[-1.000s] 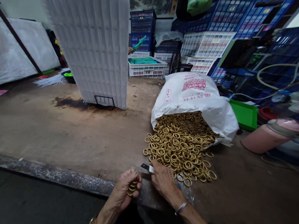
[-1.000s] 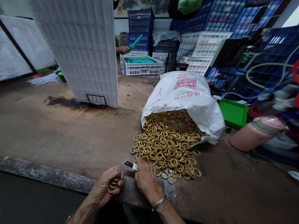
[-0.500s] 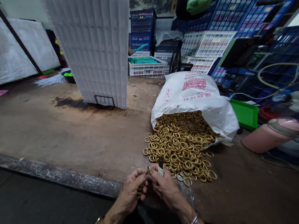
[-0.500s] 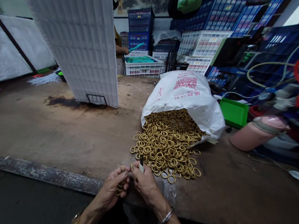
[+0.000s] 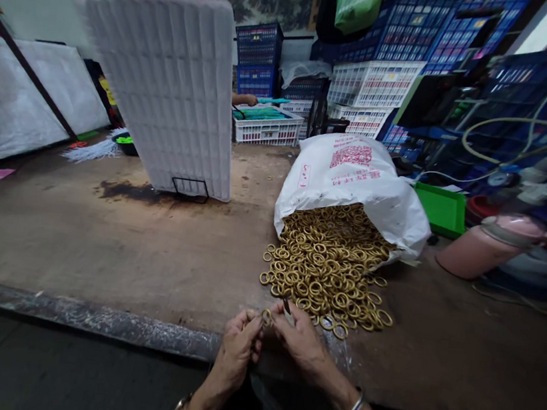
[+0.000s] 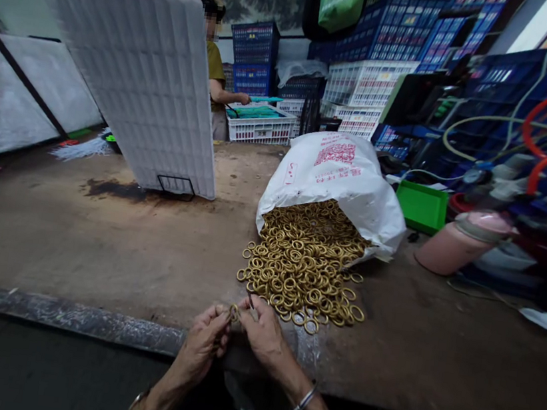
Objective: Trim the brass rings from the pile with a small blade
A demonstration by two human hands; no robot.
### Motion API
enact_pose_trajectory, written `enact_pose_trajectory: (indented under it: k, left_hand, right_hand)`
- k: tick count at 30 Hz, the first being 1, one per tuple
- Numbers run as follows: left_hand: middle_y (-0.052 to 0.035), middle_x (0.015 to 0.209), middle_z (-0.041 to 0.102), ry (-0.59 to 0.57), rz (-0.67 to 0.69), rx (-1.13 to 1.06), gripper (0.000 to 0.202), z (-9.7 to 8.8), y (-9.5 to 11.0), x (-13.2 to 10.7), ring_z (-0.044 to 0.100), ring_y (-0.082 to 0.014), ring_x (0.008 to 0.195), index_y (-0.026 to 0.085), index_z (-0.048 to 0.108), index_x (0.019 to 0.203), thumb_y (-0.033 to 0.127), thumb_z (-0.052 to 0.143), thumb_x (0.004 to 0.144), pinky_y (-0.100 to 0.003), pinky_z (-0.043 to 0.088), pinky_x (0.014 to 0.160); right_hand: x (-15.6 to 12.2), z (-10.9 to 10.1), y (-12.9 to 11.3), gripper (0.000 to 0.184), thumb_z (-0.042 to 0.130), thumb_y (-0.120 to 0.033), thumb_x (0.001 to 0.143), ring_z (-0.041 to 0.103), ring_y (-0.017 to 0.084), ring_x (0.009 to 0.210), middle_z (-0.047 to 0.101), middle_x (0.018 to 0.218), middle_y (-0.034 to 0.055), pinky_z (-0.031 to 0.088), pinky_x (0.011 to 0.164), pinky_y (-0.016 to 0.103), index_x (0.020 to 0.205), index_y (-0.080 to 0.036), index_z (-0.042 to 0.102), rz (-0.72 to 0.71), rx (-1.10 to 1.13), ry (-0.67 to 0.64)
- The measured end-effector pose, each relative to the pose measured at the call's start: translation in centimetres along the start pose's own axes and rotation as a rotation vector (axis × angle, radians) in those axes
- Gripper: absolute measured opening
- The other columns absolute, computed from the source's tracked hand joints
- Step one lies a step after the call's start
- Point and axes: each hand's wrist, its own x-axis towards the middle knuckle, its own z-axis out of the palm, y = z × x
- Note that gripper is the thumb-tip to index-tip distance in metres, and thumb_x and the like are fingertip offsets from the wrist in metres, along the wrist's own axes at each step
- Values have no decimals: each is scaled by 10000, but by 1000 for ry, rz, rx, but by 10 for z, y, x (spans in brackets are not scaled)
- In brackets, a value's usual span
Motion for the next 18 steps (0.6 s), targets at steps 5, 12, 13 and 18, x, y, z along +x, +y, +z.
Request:
enact_pose_trajectory:
  k: [5,12,13,18]
  left_hand:
    - [80,462,355,42,188,307,326,-1,4,0,307,-50,397,181,420,594,464,521,720,-177,269,408]
    - [78,481,361,-26,96,194,319,2,2,-4,291,-43,390,181,430,655,476,534,716,-162,226,373]
    - [80,481,375,-40,36,135,331,3,1,-5,283,-37,370,183,428,680,494,537,708,-159,205,355]
    - [64,539,442,-132,-46,-95,348,7,0,-8,318,-22,361,176,429,736,487,576,685,-144,196,342]
  right_hand:
    - [0,-5,-8,280,396,-433,785,425,109,591,493,634,-26,320,556,218,744,-187,522,-151,-351,23]
    - [1,0,3,256,405,-359,782,387,104,555,435,560,-39,295,529,215,596,-192,459,-134,-389,48]
    - [1,0,3,263,400,-366,783,387,105,558,429,561,-39,300,527,214,593,-192,454,-114,-338,53]
    - [-1,0,0,296,406,-431,776,384,107,561,417,557,-41,318,522,212,595,-199,439,-66,-176,93]
